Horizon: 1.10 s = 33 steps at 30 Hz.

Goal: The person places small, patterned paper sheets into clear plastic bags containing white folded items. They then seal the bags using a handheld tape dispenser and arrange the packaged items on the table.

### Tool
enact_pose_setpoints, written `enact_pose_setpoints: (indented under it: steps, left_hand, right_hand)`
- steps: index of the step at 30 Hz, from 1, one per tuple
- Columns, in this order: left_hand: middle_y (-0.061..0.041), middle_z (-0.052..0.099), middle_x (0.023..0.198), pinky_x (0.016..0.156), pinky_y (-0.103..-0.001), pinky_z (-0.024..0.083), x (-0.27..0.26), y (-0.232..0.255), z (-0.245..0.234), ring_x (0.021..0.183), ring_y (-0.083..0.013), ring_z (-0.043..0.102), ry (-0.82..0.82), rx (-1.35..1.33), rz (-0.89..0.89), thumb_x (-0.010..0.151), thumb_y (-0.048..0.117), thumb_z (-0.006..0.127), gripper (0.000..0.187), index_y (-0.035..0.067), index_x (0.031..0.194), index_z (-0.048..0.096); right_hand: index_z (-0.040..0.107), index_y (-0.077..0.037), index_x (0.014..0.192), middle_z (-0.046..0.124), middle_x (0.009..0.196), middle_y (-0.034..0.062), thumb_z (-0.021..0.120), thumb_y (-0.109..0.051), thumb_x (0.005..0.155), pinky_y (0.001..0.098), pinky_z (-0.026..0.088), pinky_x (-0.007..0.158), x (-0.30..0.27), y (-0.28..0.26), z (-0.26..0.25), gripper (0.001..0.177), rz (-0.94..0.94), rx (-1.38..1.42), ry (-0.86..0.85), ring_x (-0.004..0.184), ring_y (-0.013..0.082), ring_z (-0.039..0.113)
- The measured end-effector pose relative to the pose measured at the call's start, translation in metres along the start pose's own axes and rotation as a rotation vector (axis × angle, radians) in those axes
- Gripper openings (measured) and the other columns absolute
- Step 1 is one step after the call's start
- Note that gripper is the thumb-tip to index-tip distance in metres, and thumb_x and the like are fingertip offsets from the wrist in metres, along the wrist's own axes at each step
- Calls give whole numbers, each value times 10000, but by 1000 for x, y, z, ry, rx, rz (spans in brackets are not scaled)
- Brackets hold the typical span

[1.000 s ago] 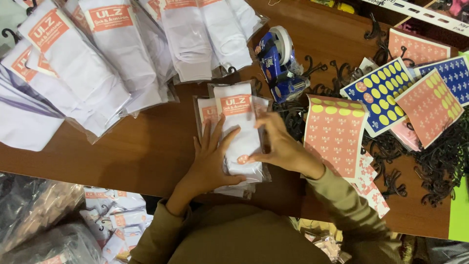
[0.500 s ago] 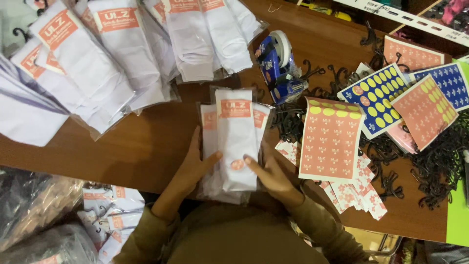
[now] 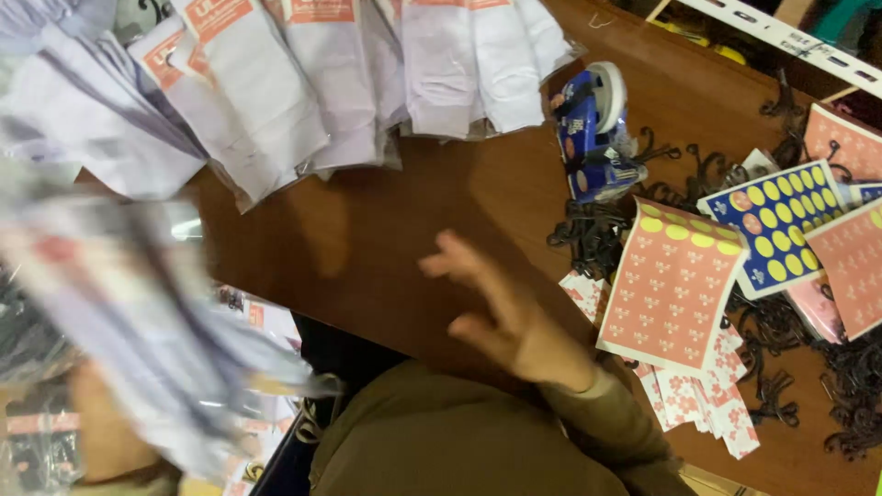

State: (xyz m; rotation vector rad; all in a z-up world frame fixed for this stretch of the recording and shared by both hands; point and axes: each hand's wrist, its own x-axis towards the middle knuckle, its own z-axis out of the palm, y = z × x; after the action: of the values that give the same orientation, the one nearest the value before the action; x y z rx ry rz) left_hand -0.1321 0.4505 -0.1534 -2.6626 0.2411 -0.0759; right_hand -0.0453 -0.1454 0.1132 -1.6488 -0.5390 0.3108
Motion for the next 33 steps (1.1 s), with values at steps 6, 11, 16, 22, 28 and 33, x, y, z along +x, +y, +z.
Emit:
enact_pose_setpoints:
  steps: [6,11,16,22,28,33]
  left_hand:
    - [184,617,829,335,-138,319,-38,-38,29,455,67,469,-242,-2184,-1040,999,696,639,451,311,1232,609]
    - [86,500,1453,945,-535,388,-11,14,28,1202,-224,487,-667,-1624,-1172,1015,584,470,548,336,1502,443]
    - [-214,688,1307,1022,-419,448,58,4,10,1120,-330,676,-632,-1149,-572,941,262,700,487,-48,1316,675]
    - [24,913,1059,921,-241,560,154,57,-226,992,-91,828,-926,-1265,28,867,273,747,248,137,1042,858]
    - [-43,730,1261,1040,-327,473,222,165,-365,1181,-186,680,-286,-1436,803,946,313,671,325,118,1202,710]
    - [-233,377,1611,1235,-430,254,243,242,-426,1526,-356,336,-41,-1580,720,990,268,644,659,27,1525,345]
  right_hand:
    - [419,-73,1515,609,1419,125,505,-324,1038,387,406,1167,-51,19,-69,546,240,-338,396,1310,237,588]
    - [336,-7,1576,536,1437,213,437,-104,1080,457,441,1127,-110,26,-116,516,357,-491,682,1311,329,540]
    - [461,70,1424,551,1311,276,530,-146,1145,443,468,872,-183,45,-166,359,471,-710,903,1086,354,561]
    - [324,-69,1378,623,994,172,583,-297,1075,414,424,627,-198,90,-197,459,780,-638,930,740,247,558]
    - [265,-118,1326,642,1176,272,631,-4,988,378,532,848,-161,30,-177,512,538,-341,957,1049,302,673]
    - [163,-140,1342,304,1385,280,522,231,903,488,385,1212,-116,-53,-120,678,64,-499,844,1415,427,406]
